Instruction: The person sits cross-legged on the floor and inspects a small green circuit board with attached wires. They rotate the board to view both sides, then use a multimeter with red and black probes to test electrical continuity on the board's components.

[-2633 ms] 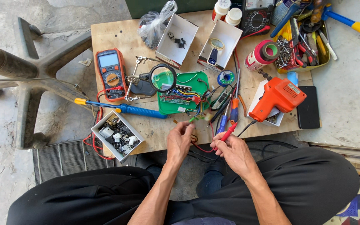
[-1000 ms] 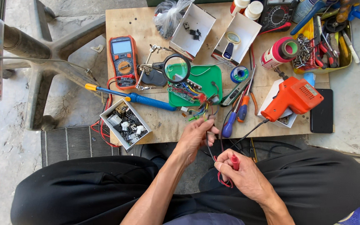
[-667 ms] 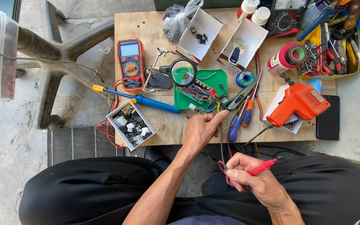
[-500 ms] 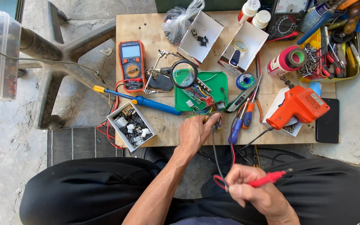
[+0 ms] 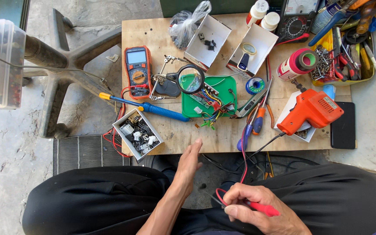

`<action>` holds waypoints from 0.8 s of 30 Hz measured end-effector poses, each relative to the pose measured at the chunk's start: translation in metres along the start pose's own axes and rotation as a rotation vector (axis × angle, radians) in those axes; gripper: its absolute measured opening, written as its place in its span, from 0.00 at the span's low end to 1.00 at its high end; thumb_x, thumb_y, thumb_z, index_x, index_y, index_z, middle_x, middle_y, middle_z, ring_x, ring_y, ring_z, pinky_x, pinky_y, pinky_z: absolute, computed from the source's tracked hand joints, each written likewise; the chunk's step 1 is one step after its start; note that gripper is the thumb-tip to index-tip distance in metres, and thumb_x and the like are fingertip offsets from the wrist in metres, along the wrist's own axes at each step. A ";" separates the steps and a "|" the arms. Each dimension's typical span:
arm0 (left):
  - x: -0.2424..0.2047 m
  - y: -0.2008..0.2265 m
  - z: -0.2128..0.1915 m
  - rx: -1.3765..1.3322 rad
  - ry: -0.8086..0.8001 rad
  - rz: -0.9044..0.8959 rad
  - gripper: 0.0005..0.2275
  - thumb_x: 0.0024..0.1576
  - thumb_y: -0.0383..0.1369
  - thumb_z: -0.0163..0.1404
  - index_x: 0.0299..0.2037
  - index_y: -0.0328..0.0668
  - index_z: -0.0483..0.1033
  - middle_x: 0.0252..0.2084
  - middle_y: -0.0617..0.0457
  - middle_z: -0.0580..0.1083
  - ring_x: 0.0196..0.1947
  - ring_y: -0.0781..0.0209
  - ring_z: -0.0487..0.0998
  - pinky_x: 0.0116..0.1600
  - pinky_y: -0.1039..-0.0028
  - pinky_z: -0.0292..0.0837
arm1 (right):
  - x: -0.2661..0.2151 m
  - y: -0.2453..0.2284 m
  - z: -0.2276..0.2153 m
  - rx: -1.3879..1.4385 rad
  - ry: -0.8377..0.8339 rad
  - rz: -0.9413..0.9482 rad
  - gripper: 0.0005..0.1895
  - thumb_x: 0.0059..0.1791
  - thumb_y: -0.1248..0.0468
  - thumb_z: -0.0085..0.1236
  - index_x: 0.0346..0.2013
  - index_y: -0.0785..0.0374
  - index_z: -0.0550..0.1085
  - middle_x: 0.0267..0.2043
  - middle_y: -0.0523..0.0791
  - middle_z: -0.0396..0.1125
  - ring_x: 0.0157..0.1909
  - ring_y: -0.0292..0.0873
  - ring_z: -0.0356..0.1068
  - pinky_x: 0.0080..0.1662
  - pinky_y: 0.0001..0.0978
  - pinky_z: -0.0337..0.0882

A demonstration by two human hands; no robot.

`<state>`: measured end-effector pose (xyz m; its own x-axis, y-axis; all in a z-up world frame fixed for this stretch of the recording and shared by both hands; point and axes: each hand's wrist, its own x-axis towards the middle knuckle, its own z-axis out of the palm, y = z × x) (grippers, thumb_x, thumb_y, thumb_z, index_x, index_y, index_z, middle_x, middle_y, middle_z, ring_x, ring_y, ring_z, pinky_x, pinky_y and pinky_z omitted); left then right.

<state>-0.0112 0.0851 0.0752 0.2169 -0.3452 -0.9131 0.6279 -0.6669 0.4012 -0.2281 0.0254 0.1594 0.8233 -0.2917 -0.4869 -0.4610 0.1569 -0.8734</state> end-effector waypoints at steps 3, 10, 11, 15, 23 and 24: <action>-0.027 -0.002 -0.013 0.001 0.032 0.063 0.30 0.61 0.55 0.47 0.71 0.56 0.79 0.82 0.61 0.68 0.80 0.64 0.68 0.77 0.62 0.69 | -0.002 -0.008 0.006 -0.089 0.021 -0.043 0.07 0.54 0.56 0.66 0.36 0.54 0.82 0.30 0.37 0.79 0.32 0.36 0.72 0.39 0.31 0.70; -0.018 -0.037 -0.041 -0.149 -0.010 -0.063 0.29 0.65 0.61 0.47 0.39 0.37 0.82 0.23 0.51 0.73 0.23 0.59 0.74 0.34 0.68 0.73 | 0.000 -0.030 0.007 -0.096 -0.115 -0.474 0.05 0.58 0.63 0.65 0.40 0.60 0.79 0.34 0.42 0.70 0.34 0.41 0.67 0.42 0.32 0.71; -0.018 -0.037 -0.040 -0.209 -0.130 -0.163 0.32 0.64 0.63 0.45 0.48 0.37 0.82 0.25 0.48 0.76 0.25 0.55 0.79 0.37 0.63 0.84 | 0.002 -0.030 0.007 -0.149 -0.132 -0.531 0.06 0.59 0.63 0.64 0.40 0.61 0.79 0.34 0.42 0.73 0.35 0.41 0.68 0.42 0.31 0.73; -0.025 -0.004 -0.024 -0.466 -0.273 -0.076 0.33 0.57 0.53 0.57 0.66 0.37 0.73 0.53 0.35 0.86 0.38 0.51 0.87 0.38 0.67 0.85 | 0.001 -0.020 0.007 -0.190 -0.181 -0.454 0.06 0.59 0.63 0.67 0.38 0.59 0.80 0.33 0.40 0.71 0.35 0.39 0.68 0.42 0.30 0.73; -0.012 -0.061 -0.025 -0.104 -0.136 -0.124 0.28 0.62 0.57 0.56 0.44 0.32 0.76 0.25 0.44 0.73 0.17 0.55 0.74 0.24 0.64 0.82 | 0.000 -0.010 0.014 -0.157 -0.057 -0.474 0.03 0.57 0.64 0.67 0.40 0.59 0.81 0.31 0.41 0.69 0.33 0.41 0.65 0.41 0.31 0.68; -0.011 -0.059 -0.023 -0.108 -0.132 -0.123 0.28 0.62 0.57 0.56 0.44 0.32 0.76 0.25 0.44 0.73 0.17 0.55 0.74 0.24 0.64 0.82 | 0.001 -0.010 0.014 -0.156 -0.063 -0.476 0.03 0.57 0.64 0.67 0.40 0.59 0.81 0.31 0.41 0.69 0.33 0.41 0.65 0.41 0.31 0.68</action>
<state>-0.0330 0.1434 0.0604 0.0385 -0.3539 -0.9345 0.7216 -0.6371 0.2710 -0.2184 0.0365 0.1681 0.9703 -0.2387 -0.0381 -0.0695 -0.1245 -0.9898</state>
